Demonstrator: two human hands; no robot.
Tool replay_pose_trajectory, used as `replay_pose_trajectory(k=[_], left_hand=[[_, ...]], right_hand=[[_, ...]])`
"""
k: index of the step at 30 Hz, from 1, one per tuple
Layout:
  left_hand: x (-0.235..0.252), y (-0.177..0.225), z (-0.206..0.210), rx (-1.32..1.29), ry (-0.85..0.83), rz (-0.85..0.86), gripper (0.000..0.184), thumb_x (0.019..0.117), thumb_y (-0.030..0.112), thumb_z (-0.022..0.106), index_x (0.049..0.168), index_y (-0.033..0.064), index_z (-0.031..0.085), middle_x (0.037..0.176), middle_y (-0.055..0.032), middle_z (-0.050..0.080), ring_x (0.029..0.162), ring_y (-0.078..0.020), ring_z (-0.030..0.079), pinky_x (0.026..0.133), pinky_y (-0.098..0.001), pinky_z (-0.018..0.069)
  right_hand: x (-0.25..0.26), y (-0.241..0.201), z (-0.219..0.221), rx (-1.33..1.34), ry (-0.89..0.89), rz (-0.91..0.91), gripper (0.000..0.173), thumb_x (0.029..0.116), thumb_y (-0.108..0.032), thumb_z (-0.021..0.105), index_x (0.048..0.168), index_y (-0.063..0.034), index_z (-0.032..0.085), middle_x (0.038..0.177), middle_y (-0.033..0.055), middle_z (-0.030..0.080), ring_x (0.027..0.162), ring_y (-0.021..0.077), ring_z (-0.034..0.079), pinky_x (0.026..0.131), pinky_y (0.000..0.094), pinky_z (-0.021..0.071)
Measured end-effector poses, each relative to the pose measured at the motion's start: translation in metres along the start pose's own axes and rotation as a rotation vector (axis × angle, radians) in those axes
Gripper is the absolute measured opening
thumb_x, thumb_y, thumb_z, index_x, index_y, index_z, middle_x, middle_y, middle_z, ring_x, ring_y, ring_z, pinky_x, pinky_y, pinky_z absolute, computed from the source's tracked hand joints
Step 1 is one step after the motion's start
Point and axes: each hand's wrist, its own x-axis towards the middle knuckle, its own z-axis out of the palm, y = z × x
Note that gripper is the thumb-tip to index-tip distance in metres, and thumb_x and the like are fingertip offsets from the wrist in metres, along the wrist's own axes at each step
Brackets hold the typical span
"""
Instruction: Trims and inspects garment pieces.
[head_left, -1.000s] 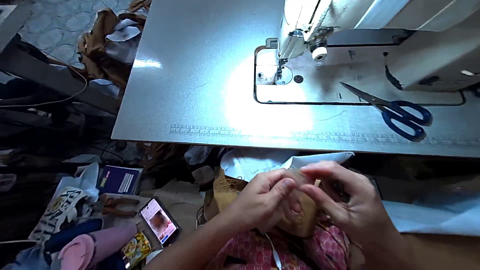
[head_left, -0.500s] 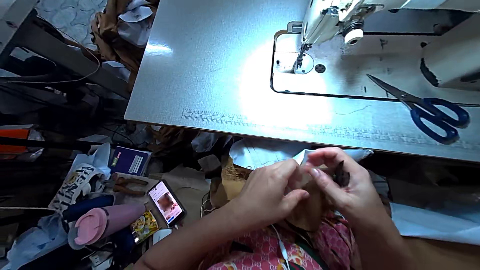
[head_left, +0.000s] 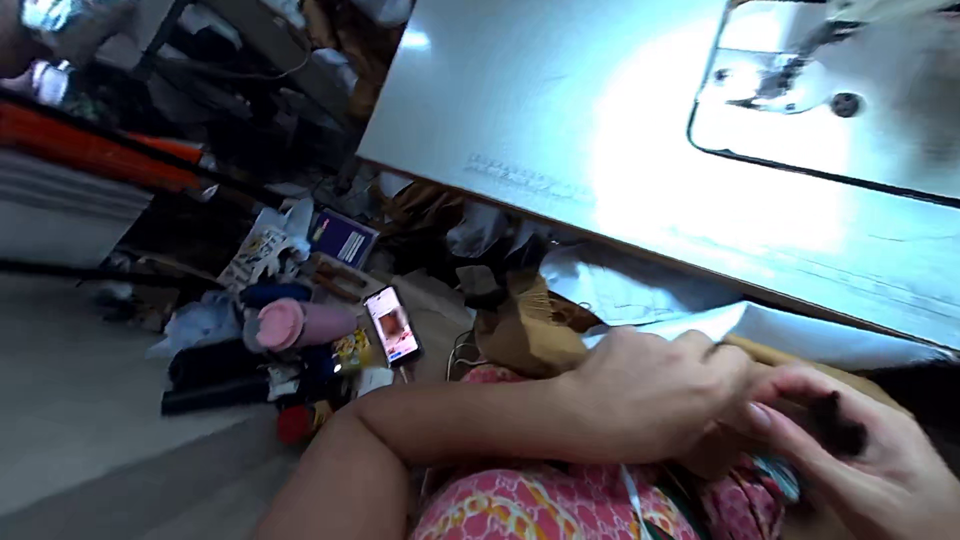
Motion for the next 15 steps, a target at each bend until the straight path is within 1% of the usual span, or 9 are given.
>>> replay_pose_trajectory(k=[2, 3, 5, 6, 8, 9, 10, 12, 15], left_hand=[[-0.001, 0.007, 0.016, 0.081, 0.204, -0.004, 0.016, 0.0904, 0.011, 0.071, 0.103, 0.0019, 0.074, 0.089, -0.0132, 0.073, 0.083, -0.0312, 0.073, 0.085, -0.0577, 0.0541], [-0.001, 0.008, 0.023, 0.115, 0.273, 0.002, 0.013, 0.0933, 0.010, 0.068, 0.102, 0.0036, 0.075, 0.087, -0.0110, 0.073, 0.081, -0.0298, 0.072, 0.089, -0.0582, 0.0525], [0.001, 0.010, 0.032, 0.169, 0.346, 0.014, 0.013, 0.0954, 0.009, 0.064, 0.101, 0.0050, 0.076, 0.085, -0.0086, 0.073, 0.079, -0.0271, 0.071, 0.086, -0.0530, 0.0535], [0.001, 0.011, 0.033, 0.184, 0.354, 0.023, 0.014, 0.0956, 0.007, 0.063, 0.100, 0.0049, 0.076, 0.086, -0.0083, 0.073, 0.079, -0.0260, 0.071, 0.082, -0.0486, 0.0540], [0.001, 0.009, 0.033, 0.169, 0.329, 0.054, 0.015, 0.0961, 0.006, 0.061, 0.100, 0.0025, 0.075, 0.088, -0.0096, 0.073, 0.081, -0.0252, 0.070, 0.072, -0.0404, 0.0514], [0.001, 0.008, 0.032, 0.145, 0.295, 0.071, 0.016, 0.0966, 0.007, 0.061, 0.102, 0.0009, 0.075, 0.090, -0.0109, 0.073, 0.084, -0.0257, 0.070, 0.069, -0.0391, 0.0501], [0.001, 0.007, 0.030, 0.119, 0.258, 0.085, 0.017, 0.0970, 0.008, 0.060, 0.103, -0.0006, 0.074, 0.092, -0.0121, 0.073, 0.085, -0.0264, 0.070, 0.069, -0.0390, 0.0495], [0.001, 0.005, 0.025, 0.090, 0.210, 0.099, 0.018, 0.0973, 0.009, 0.060, 0.103, -0.0008, 0.074, 0.093, -0.0126, 0.073, 0.087, -0.0270, 0.070, 0.070, -0.0397, 0.0497], [0.001, 0.003, 0.024, 0.064, 0.218, 0.079, 0.017, 0.0985, 0.009, 0.060, 0.098, 0.0004, 0.074, 0.088, -0.0121, 0.071, 0.085, -0.0274, 0.070, 0.071, -0.0413, 0.0494]], right_hand=[[-0.001, -0.002, -0.005, -0.013, 0.003, 0.039, 0.013, 0.0926, -0.012, 0.064, 0.100, -0.0210, 0.060, 0.087, -0.0262, 0.063, 0.077, -0.0140, 0.059, 0.068, 0.0087, 0.0511], [-0.002, -0.001, -0.007, -0.016, 0.015, 0.053, 0.017, 0.0929, -0.008, 0.063, 0.101, -0.0223, 0.058, 0.088, -0.0280, 0.063, 0.078, -0.0141, 0.060, 0.068, 0.0093, 0.0519], [-0.003, -0.001, -0.009, -0.082, 0.035, 0.066, 0.015, 0.0921, -0.005, 0.061, 0.101, -0.0157, 0.056, 0.088, -0.0254, 0.062, 0.077, -0.0147, 0.058, 0.068, 0.0091, 0.0509], [-0.004, -0.003, -0.010, -0.141, 0.031, 0.074, 0.012, 0.0915, -0.004, 0.061, 0.101, -0.0084, 0.056, 0.088, -0.0211, 0.061, 0.077, -0.0152, 0.057, 0.069, 0.0086, 0.0498], [-0.005, -0.006, -0.013, -0.229, -0.010, 0.084, 0.019, 0.0901, -0.004, 0.064, 0.103, 0.0065, 0.056, 0.092, -0.0094, 0.062, 0.081, -0.0134, 0.056, 0.073, 0.0096, 0.0490], [-0.005, -0.007, -0.014, -0.248, -0.028, 0.092, 0.023, 0.0886, -0.005, 0.065, 0.104, 0.0087, 0.055, 0.093, -0.0069, 0.063, 0.082, -0.0129, 0.056, 0.075, 0.0102, 0.0494], [-0.005, -0.006, -0.014, -0.248, -0.035, 0.095, 0.024, 0.0876, -0.005, 0.066, 0.105, 0.0082, 0.055, 0.094, -0.0070, 0.064, 0.083, -0.0125, 0.057, 0.075, 0.0106, 0.0500], [-0.004, -0.004, -0.012, -0.206, -0.016, 0.105, 0.022, 0.0873, -0.006, 0.068, 0.105, 0.0015, 0.056, 0.095, -0.0141, 0.063, 0.085, -0.0138, 0.059, 0.076, 0.0102, 0.0521], [-0.002, -0.003, -0.006, -0.133, 0.022, 0.122, 0.019, 0.0880, -0.005, 0.067, 0.104, -0.0076, 0.056, 0.093, -0.0217, 0.063, 0.084, -0.0142, 0.061, 0.075, 0.0098, 0.0534]])
